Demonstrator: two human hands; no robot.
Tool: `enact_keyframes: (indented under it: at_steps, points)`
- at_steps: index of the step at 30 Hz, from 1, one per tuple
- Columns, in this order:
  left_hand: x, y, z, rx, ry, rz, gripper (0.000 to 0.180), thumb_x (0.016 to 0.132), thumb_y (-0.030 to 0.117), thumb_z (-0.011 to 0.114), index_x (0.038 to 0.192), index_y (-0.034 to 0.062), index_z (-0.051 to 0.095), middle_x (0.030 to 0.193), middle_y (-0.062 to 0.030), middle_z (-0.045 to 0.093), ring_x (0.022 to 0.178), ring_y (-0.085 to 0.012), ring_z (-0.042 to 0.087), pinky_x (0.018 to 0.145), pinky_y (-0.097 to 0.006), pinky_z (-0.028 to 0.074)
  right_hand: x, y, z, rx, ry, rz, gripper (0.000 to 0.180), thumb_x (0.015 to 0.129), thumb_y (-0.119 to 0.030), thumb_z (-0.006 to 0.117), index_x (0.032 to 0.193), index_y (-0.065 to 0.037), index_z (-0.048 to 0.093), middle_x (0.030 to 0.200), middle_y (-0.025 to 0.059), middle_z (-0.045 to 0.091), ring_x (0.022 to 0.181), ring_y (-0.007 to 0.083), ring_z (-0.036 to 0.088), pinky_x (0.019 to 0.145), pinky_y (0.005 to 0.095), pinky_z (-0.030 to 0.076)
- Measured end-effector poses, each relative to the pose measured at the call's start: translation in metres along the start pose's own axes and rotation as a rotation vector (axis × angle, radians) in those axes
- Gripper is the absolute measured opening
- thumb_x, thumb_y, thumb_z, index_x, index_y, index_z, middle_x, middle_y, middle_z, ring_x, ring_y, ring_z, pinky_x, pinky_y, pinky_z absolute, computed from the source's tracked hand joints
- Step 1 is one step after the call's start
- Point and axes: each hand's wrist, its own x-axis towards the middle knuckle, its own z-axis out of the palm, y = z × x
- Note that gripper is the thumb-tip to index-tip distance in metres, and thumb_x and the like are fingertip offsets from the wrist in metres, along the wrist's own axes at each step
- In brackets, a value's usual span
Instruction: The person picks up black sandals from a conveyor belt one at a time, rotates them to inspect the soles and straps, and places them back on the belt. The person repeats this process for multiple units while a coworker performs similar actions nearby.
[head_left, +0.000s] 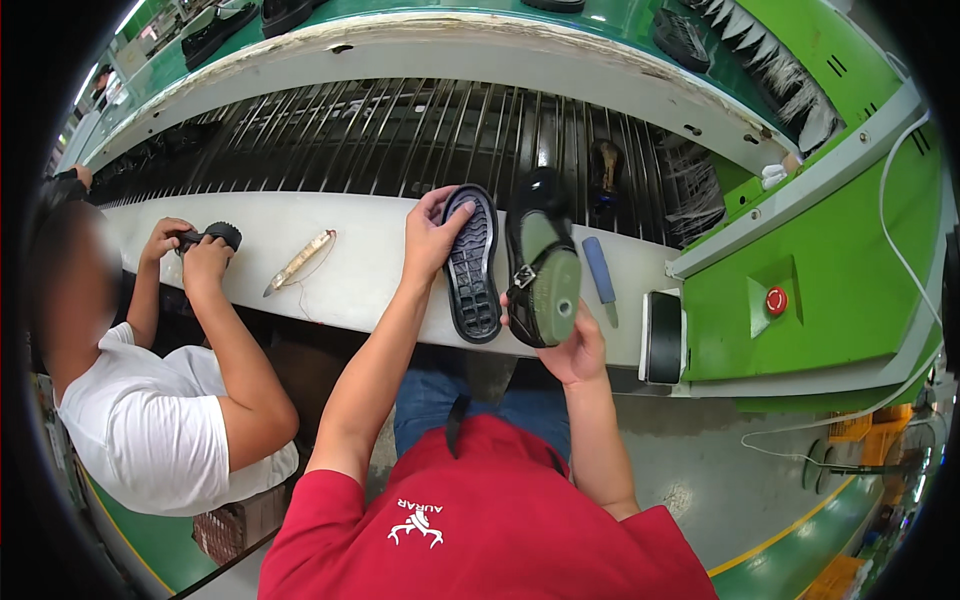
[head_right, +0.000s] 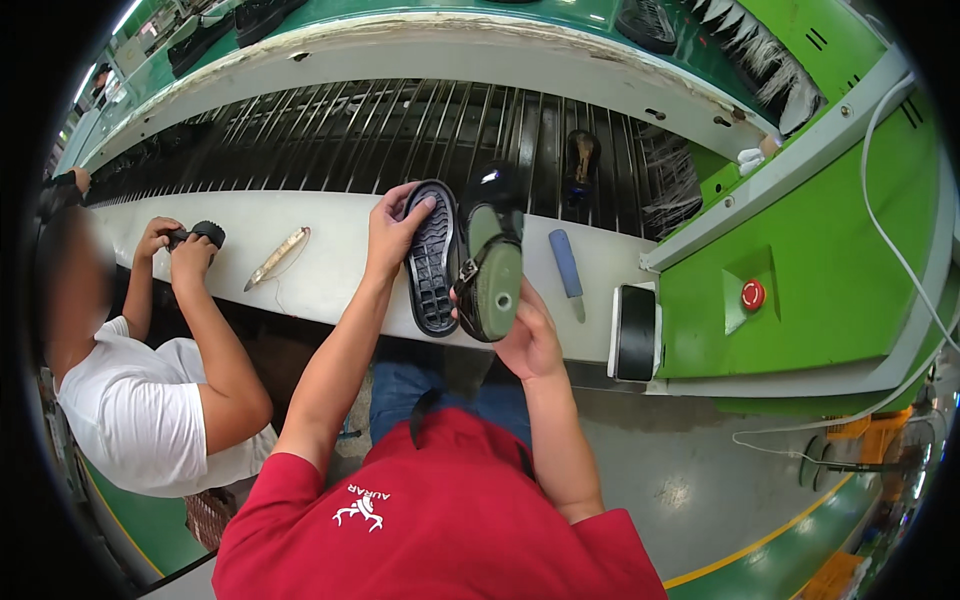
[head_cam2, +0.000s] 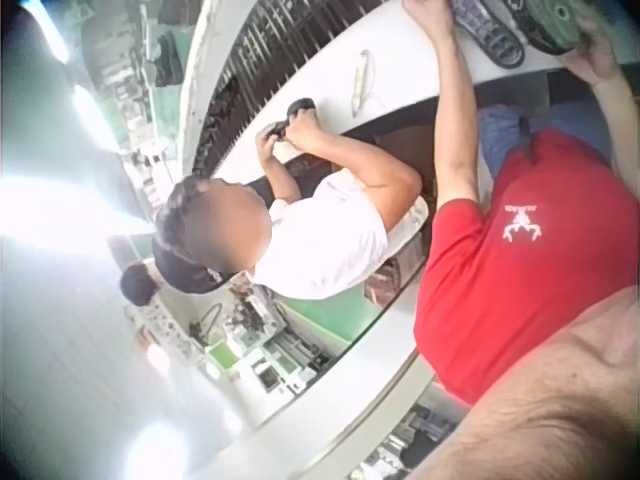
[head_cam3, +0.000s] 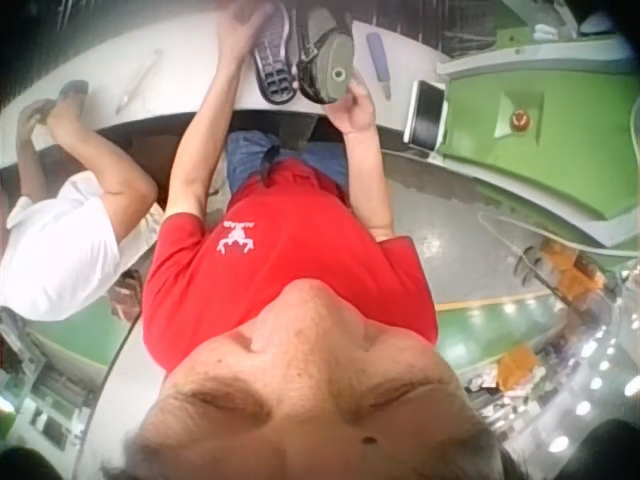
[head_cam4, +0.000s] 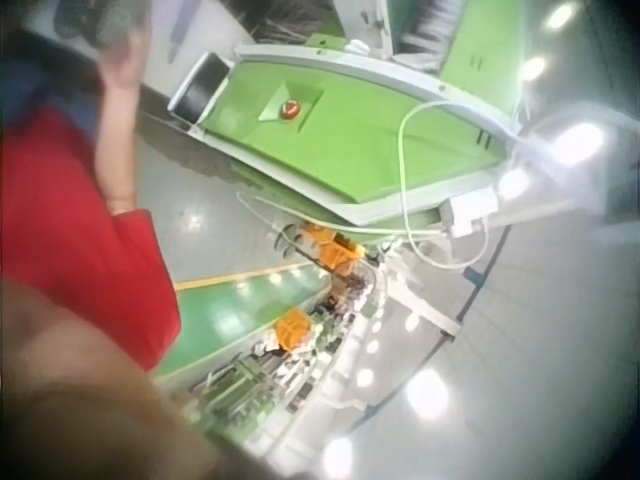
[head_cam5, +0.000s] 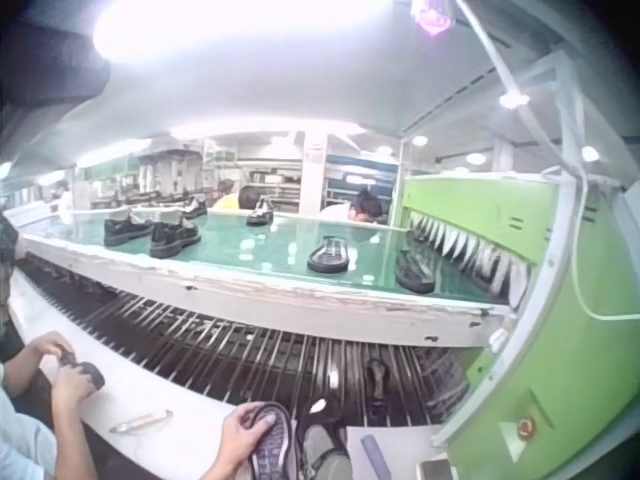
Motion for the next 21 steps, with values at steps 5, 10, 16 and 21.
enact_keyframes:
  at_steps: [5, 10, 16, 21]
  points:
    - [-0.007, 0.029, 0.003, 0.027, -0.054, 0.056, 0.045, 0.100, 0.011, 0.086, 0.138, -0.0066, 0.070, 0.123, -0.0134, 0.080, 0.111, -0.0175, 0.077, 0.100, -0.031, 0.062, -0.017, -0.003, 0.022, -0.290, 0.317, 0.091, 0.059, 0.092, -0.014, 0.088, 0.142, 0.000, 0.061, 0.127, 0.0095, 0.071, 0.117, 0.0201, 0.071, 0.102, 0.0357, 0.058]
    - [-0.019, 0.062, 0.019, 0.003, -0.117, 0.073, 0.040, 0.104, 0.013, 0.084, 0.137, -0.0048, 0.073, 0.120, -0.0098, 0.081, 0.109, -0.0146, 0.076, 0.096, -0.030, 0.062, -0.020, 0.005, 0.021, -0.530, 0.441, -0.061, 0.065, 0.091, -0.009, 0.084, 0.148, -0.001, 0.056, 0.123, 0.0065, 0.068, 0.111, 0.0163, 0.066, 0.099, 0.0336, 0.054]
    - [-0.040, 0.096, 0.030, -0.067, -0.138, 0.100, 0.038, 0.105, 0.013, 0.082, 0.138, -0.0037, 0.072, 0.120, -0.0077, 0.080, 0.108, -0.0129, 0.074, 0.097, -0.029, 0.060, -0.025, 0.016, 0.044, -0.940, 0.434, -0.401, 0.073, 0.085, -0.006, 0.080, 0.150, 0.001, 0.049, 0.125, 0.0095, 0.056, 0.108, 0.0208, 0.060, 0.101, 0.0348, 0.051]
    - [-0.065, 0.111, 0.036, -0.117, -0.185, 0.117, 0.036, 0.105, 0.008, 0.082, 0.137, -0.0041, 0.072, 0.120, -0.0085, 0.080, 0.109, -0.0132, 0.074, 0.098, -0.029, 0.061, -0.048, 0.036, 0.056, -0.862, 0.345, -0.370, 0.096, 0.086, -0.002, 0.078, 0.169, 0.005, 0.032, 0.141, 0.0135, 0.060, 0.121, 0.0207, 0.063, 0.104, 0.0348, 0.054]
